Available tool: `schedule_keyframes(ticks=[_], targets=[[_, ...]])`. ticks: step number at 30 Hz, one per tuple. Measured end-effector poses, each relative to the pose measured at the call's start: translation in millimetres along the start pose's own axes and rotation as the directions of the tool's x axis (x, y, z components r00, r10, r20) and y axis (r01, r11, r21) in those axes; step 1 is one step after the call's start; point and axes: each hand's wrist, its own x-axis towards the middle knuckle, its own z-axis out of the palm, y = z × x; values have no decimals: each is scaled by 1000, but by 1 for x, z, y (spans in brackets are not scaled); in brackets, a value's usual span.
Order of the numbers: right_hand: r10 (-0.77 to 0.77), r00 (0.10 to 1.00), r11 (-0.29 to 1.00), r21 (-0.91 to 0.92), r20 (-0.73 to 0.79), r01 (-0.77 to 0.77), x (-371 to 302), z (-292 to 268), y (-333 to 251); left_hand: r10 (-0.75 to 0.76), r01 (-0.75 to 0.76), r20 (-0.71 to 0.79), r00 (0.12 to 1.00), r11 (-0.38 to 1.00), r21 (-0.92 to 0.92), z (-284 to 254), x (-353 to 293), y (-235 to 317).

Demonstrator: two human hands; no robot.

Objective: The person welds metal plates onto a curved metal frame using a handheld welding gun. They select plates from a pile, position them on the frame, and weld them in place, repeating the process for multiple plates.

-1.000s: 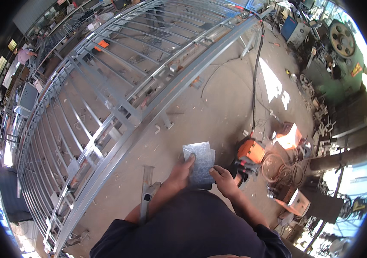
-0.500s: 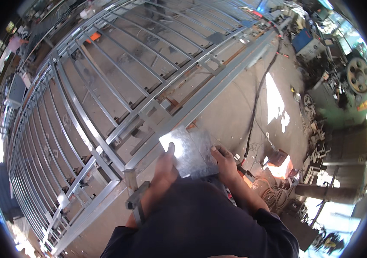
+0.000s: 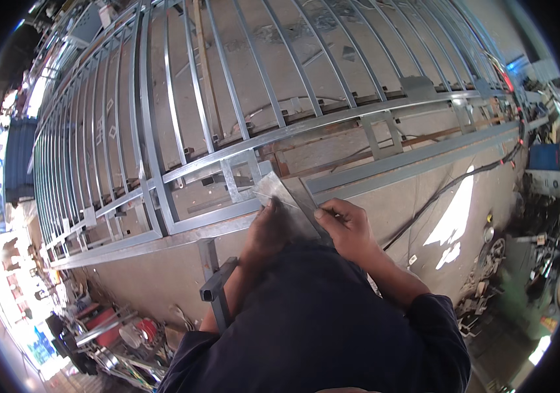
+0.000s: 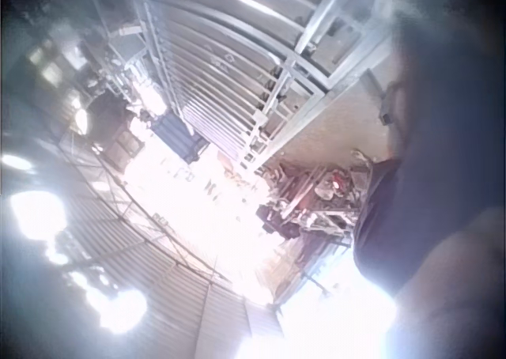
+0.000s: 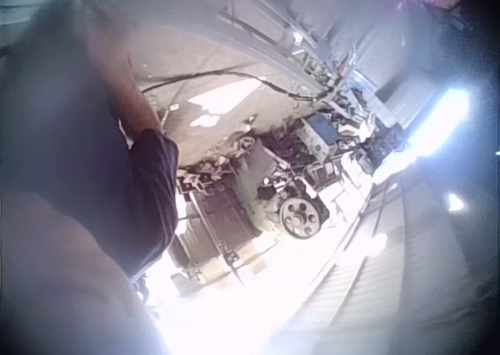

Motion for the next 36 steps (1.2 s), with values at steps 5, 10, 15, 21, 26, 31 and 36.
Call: schedule_keyframes(ticks=[5, 10, 15, 21, 26, 31, 36], targets=[[-64, 997, 997, -47, -40, 62, 21, -21, -9, 214, -270, 172, 962, 627, 731, 11, 26, -41], [-232, 972, 960, -171, -43, 221, 44, -32, -15, 164, -321, 284, 945, 640, 698, 32, 48, -47], [-128, 914, 988, -127, -385, 85, 92, -38, -16, -60, -218, 493, 868, 846, 487, -11, 75, 27], [369, 883, 837, 517, -290, -181, 201, -40, 102, 385, -386, 151, 910, 659, 645, 24, 45, 10], [576, 814, 688, 582, -77, -433, 240, -16, 185, 304, -378, 233, 924, 632, 677, 35, 34, 7], [581, 812, 721, 424, 59, -548, 174, -17, 157, 376, -393, 198, 905, 564, 726, 31, 43, -6], [233, 971, 915, 328, 47, -236, 63, -77, 88, 312, -301, 194, 930, 345, 889, 41, 77, -55]])
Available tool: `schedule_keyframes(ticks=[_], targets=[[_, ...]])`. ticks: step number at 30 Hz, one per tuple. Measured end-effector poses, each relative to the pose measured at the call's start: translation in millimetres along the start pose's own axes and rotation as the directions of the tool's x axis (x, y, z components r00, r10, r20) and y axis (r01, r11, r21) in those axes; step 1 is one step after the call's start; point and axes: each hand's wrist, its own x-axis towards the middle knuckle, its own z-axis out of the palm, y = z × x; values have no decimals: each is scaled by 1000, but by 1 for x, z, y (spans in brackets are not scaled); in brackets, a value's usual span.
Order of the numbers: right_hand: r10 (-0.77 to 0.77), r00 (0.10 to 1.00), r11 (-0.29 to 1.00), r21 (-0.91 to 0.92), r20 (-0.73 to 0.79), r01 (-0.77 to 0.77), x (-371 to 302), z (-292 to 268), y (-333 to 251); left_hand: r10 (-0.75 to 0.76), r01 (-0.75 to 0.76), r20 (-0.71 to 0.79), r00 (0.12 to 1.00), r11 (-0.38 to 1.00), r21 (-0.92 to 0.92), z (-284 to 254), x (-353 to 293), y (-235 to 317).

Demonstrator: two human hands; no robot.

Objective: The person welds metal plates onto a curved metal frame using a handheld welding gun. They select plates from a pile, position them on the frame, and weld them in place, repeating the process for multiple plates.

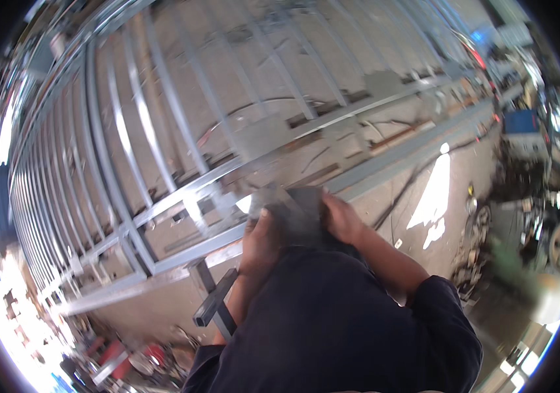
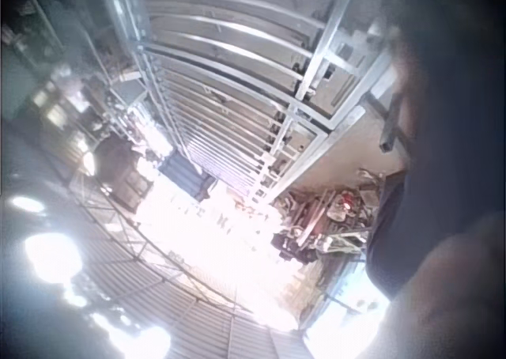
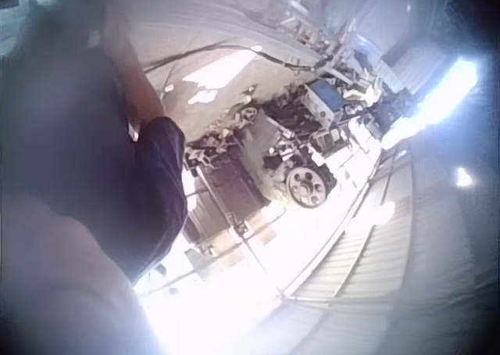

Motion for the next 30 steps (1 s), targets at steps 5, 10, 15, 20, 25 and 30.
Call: schedule_keyframes(ticks=[5, 10, 15, 20, 25, 30], targets=[[-165, 975, 945, -308, -147, 113, -61, -62, 16, 92, -92, 35, 995, 751, 653, 102, 26, -59], [33, 881, 999, 6, -471, -34, -116, -183, 32, -154, -109, 193, 969, 433, 895, 197, 49, -183], [42, 868, 977, 203, -495, 69, -198, -322, -7, -178, -190, 304, 936, 473, 860, 293, 71, -303], [69, 856, 983, 182, -512, 30, -248, -442, -41, -184, -482, 526, 830, 237, 843, 389, 117, -388], [135, 806, 960, 277, -577, 37, -259, -525, -8, -233, -635, 605, 761, -79, 769, 441, 162, -465], [261, 842, 912, 407, -472, -54, -268, -626, 15, -355, -498, 454, 817, -38, 866, 525, 213, -532]])
